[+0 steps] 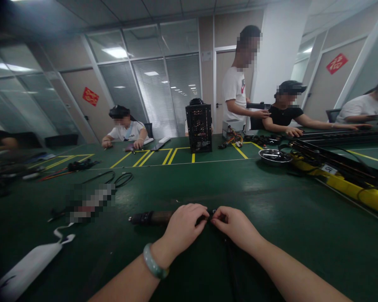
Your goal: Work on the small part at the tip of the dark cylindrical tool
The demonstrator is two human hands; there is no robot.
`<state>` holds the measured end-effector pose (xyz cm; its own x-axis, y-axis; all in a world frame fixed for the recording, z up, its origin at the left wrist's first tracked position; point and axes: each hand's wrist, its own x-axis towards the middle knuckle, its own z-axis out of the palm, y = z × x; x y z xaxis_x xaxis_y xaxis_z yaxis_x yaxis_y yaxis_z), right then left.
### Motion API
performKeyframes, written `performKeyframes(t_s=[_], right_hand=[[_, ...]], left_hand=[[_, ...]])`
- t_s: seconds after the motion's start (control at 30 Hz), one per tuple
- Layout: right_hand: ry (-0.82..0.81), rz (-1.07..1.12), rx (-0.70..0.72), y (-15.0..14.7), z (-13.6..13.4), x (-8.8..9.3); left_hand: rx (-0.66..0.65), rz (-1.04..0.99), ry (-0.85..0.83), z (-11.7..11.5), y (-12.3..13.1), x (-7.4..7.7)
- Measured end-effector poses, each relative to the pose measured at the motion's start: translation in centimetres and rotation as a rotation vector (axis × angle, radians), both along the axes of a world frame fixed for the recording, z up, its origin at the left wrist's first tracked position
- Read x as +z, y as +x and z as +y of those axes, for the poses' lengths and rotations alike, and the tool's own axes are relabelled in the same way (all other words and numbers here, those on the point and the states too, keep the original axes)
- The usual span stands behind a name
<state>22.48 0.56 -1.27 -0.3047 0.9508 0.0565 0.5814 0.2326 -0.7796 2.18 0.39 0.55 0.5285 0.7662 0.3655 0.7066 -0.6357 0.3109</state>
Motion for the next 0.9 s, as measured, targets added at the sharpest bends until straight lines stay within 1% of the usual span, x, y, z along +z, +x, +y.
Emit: performKeyframes(t_s=[0.13,0.33,0.5,0.63,0.8,0.9], right_hand=[[0.012,-0.009,-0.009,0.01,0.10,-0.15],[0.008,-0.004,-0.005,0.06,0.07,-0.19],[-0.006,-0.012,-0.013,0.04,-0.03,0.03],[-0.011,-0.012,-0.006,-0.02,-0.04,0.17],[0.005,-0.012,-0.020,-0.18,-0.13,0.17],[-0.006,0.012,-0.029,-0.17,-0.21,0.16]], left_hand=[[0.022,-0.026,-0.011,-0.12,0.03,0.09],[0.023,-0.005,-0.004,-0.37,0.05,0.34],[0.038,-0.028,-0.018,-0.13,0.04,0.02],[0.019,-0.035,-0.023,0.09,0.00,-0.22],[0.003,-0.022,-0.005,0.08,0.06,-0.21],[0.023,-0.028,-0.002,-0.04,0.08,-0.11]])
